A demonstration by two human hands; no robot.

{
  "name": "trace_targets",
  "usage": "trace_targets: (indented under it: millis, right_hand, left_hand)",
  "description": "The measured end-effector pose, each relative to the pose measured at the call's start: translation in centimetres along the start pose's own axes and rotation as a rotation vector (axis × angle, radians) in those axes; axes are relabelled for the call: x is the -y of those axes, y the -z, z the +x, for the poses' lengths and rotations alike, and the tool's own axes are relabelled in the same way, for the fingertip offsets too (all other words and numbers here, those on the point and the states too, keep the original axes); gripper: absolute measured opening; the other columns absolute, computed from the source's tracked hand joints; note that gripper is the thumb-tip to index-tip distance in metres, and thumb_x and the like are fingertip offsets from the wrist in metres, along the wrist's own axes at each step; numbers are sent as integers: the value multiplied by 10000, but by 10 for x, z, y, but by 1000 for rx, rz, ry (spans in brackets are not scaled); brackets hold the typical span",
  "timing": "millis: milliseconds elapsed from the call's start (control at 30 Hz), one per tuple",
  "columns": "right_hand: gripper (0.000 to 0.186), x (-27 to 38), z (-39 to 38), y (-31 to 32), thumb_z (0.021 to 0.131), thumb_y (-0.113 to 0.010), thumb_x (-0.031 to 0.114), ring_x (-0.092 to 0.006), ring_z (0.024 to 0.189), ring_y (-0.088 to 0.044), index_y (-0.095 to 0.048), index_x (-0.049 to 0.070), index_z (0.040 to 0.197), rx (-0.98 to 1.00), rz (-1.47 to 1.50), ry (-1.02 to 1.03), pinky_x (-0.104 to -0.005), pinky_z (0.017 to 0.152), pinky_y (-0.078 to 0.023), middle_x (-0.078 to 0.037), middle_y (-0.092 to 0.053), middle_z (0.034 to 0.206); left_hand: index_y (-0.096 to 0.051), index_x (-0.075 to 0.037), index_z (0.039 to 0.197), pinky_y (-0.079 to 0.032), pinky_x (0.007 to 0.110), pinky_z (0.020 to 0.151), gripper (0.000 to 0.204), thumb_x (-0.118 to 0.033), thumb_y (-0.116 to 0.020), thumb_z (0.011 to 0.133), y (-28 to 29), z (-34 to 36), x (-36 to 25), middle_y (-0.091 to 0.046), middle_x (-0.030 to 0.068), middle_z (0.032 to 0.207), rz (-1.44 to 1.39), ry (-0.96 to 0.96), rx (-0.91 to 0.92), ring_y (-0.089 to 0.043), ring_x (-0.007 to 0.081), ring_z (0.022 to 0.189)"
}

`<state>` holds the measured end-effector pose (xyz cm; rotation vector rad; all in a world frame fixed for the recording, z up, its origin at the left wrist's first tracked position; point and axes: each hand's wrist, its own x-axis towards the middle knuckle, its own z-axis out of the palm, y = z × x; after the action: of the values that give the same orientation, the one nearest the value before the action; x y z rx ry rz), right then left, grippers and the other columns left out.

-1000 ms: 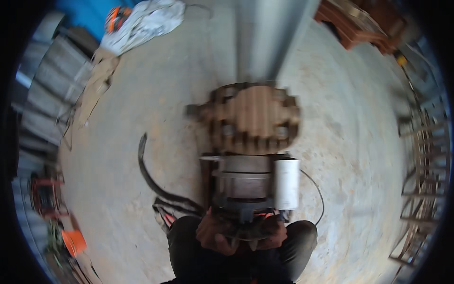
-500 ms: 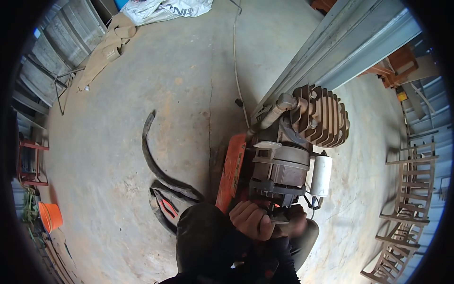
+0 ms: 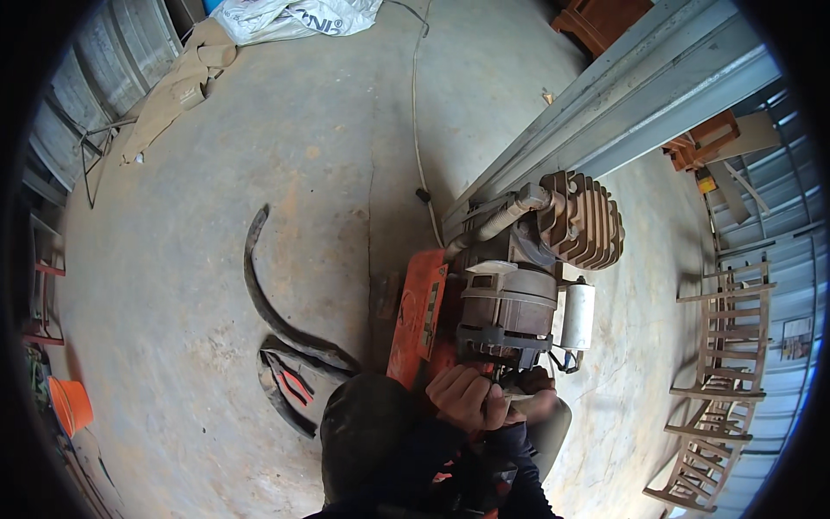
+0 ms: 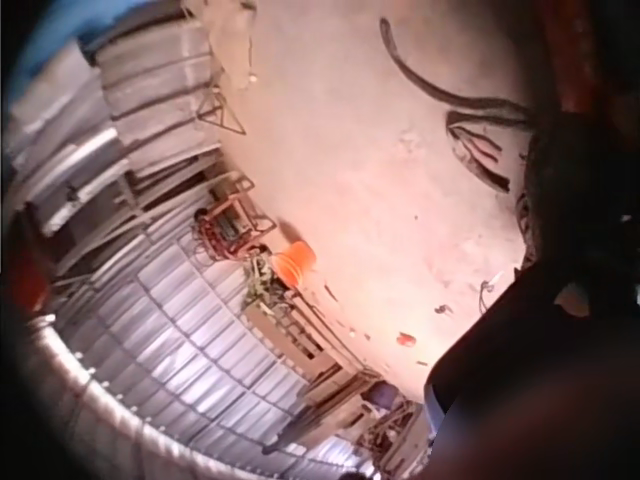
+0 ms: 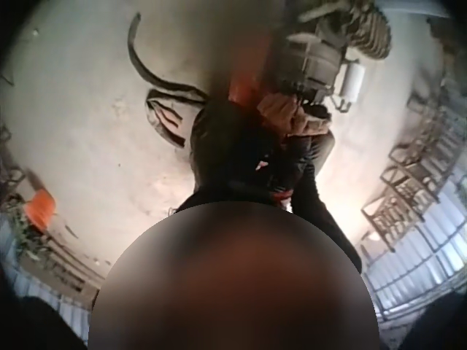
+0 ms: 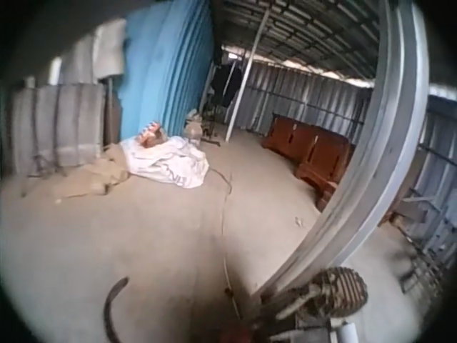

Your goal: The recorder is disassembling and cleaning the motor and fan components of an air compressor.

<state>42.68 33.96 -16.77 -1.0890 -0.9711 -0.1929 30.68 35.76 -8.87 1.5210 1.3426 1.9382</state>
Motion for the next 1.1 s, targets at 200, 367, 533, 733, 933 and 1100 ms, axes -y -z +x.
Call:
trace_targets:
  millis: [200, 367, 533, 733, 933, 1100]
  right_hand:
    - [237, 0, -7, 5, 856, -657, 225, -303, 672, -575, -600, -5, 839, -69, -40, -27, -407, 680, -495, -85, -588, 721]
    - [262, -9, 4, 22, 872, -654, 245, -292, 704, -577, -602, -11, 877, -47, -36, -79, -401, 700, -494, -85, -599, 754]
    - [382, 5, 18, 19, 1018, -482, 336, -187, 693, -529, -571, -5, 873, 274, 86, -267, -331, 639, -421, -74, -588, 764]
    - [512, 31, 28, -15, 1060, -316, 312, -186, 528, -439, -452, 8, 672, 205, -109, -220, -328, 519, -363, -79, -497, 609]
    - [418, 27, 34, 10, 1041, -383, 239, -221, 595, -508, -508, -19, 737, 327, -336, -231, -354, 556, -378, -121, -544, 671]
    - [233, 39, 54, 24, 988, -502, 168, -246, 786, -575, -560, -35, 888, 524, -203, -156, -356, 689, -436, -137, -593, 834]
  left_hand:
    - [-431, -91, 582, -373, 388, 431, 265, -215, -566, 773, 1, 1, 2, -444, 82, 536, -6, -24, -18, -470, 280, 454]
    - [-417, -81, 580, -379, 407, 434, 275, -207, -567, 773, -2, 0, -2, -442, 102, 533, -40, -33, -36, -472, 301, 454]
    - [-414, -65, 581, -379, 435, 440, 270, -174, -556, 782, 3, 4, 4, -436, 124, 530, -43, -65, -2, -477, 334, 465]
    - [-436, -18, 610, -357, 467, 464, 232, -104, -550, 793, -8, -1, 2, -435, 182, 558, -19, -74, -81, -482, 390, 501]
    - [-447, 8, 640, -356, 486, 486, 220, -76, -548, 817, -10, -3, -9, -459, 218, 593, -17, -20, -96, -494, 426, 533]
    - [-470, -3, 645, -387, 489, 505, 212, -82, -547, 826, -5, -2, -9, -500, 205, 611, 11, -21, -73, -524, 425, 559]
